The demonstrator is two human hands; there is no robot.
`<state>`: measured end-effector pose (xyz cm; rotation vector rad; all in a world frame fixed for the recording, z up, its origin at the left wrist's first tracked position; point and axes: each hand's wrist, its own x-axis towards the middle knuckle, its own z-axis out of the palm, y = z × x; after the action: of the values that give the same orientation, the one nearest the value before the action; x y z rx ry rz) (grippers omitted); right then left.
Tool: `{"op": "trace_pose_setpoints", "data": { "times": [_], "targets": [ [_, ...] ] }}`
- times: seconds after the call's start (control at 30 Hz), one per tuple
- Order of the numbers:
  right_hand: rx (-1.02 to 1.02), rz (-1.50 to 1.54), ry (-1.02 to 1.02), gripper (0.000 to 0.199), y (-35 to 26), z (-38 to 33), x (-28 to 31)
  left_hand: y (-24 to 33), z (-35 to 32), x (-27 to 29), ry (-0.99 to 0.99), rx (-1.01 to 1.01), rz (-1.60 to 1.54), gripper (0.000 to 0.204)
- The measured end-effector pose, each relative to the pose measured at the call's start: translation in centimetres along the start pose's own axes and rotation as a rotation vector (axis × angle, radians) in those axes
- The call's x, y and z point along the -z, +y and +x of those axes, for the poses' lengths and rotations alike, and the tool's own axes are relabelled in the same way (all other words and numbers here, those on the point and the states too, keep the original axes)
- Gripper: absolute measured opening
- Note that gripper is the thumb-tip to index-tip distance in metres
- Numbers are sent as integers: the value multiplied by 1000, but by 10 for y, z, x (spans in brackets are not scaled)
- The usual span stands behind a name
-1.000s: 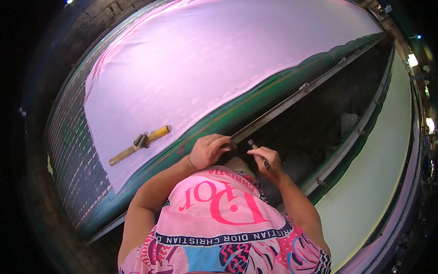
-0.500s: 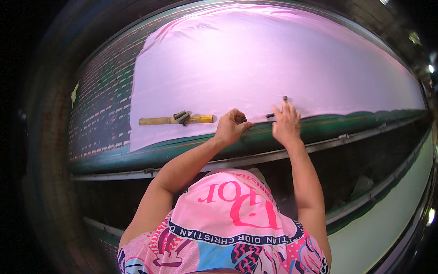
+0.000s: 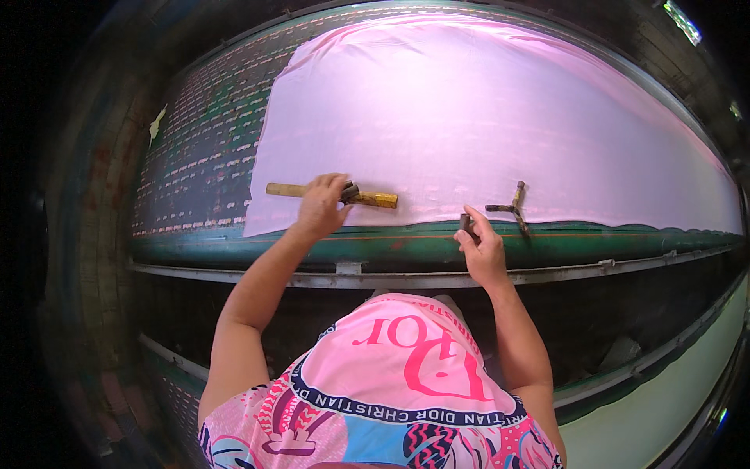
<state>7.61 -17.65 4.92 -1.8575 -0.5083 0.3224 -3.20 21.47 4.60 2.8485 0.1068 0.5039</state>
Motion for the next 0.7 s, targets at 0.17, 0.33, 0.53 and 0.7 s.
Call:
{"op": "trace_pose_setpoints", "data": {
  "times": [0.17,0.33,0.53,0.7],
  "targets": [
    [-118,121,128,55,2,-26,8,-75,-6,1,-266,-26,67,52],
    [-139,190,153,55,-2,-47,-1,-96,10,-8,-380,-324,225,22],
    [-109,218,177,57,-7,-60,-19,-101,28,-17,-391,-471,242,13],
    [-76,258,206,51,-11,-75,-30,-113,37,-12,-389,-497,65,13]
  ]
}}
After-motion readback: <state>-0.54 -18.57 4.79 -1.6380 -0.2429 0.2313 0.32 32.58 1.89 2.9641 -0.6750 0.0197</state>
